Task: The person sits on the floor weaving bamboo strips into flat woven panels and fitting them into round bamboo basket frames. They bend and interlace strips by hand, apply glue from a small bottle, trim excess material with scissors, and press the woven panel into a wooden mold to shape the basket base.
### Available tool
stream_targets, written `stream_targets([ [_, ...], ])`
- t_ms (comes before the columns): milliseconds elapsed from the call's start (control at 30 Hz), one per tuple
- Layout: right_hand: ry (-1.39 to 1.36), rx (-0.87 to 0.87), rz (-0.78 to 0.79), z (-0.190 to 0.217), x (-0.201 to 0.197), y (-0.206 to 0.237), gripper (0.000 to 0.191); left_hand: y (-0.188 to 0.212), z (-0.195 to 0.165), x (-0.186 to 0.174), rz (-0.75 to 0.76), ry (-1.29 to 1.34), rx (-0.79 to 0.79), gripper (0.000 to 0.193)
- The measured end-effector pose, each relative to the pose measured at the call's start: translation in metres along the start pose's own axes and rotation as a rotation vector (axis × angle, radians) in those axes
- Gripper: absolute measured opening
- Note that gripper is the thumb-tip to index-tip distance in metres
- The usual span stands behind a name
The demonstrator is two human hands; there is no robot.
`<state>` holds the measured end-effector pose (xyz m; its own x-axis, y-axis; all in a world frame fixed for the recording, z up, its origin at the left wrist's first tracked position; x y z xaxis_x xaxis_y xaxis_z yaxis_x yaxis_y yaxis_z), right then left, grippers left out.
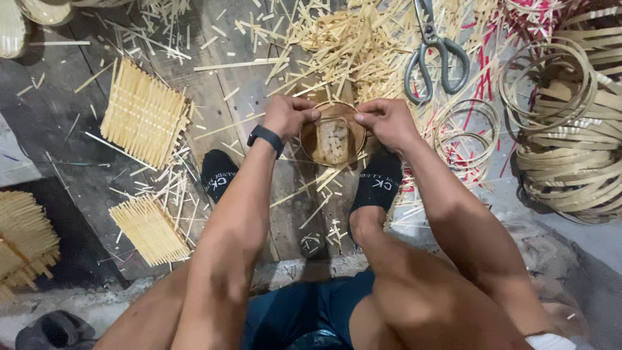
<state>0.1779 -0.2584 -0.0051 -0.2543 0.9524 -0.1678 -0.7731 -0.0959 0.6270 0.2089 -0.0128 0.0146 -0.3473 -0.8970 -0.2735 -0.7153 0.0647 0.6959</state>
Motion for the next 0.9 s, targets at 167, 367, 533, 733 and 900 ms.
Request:
stream_targets([
  [167,-0.174,0.202,0.055,-0.014,-0.002,-0.015,0.012,0.002,-0.010,0.000,-0.046,0.005,-0.157,0.019],
  [367,-0.158,0.193,0.047,-0.004,-0.001,-0.011,0.012,-0.003,-0.004,0.005,-0.064,0.074,-0.218,0.015],
  [533,-0.539,0.289,0.237,-0.009,-0.001,0.019,0.016,0.018,0.026,0.007,-0.156,0.591,-0.165,0.022],
  [733,-0.392,0.332,0.068,-0.029,0.012,0.027,0.014,0.078,0.082,0.052,0.166,1.111,-0.323,0.024],
  [900,-0.277,0.309,0.037,-0.035,0.017,0.016,0.015,0.071,0.107,0.079,-0.045,0.988,-0.346,0.022],
])
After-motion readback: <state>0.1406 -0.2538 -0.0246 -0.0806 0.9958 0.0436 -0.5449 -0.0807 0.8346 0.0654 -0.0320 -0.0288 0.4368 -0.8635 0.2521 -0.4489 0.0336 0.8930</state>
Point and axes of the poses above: each hand's wrist, its own y-axis away from the middle knuckle, its own x-axis out of the palm, z = x × y, the point moved 4 cm from there along -y, towards the middle knuckle, and after that the axes turned 1 degree about -x, right-handed, at the moved point
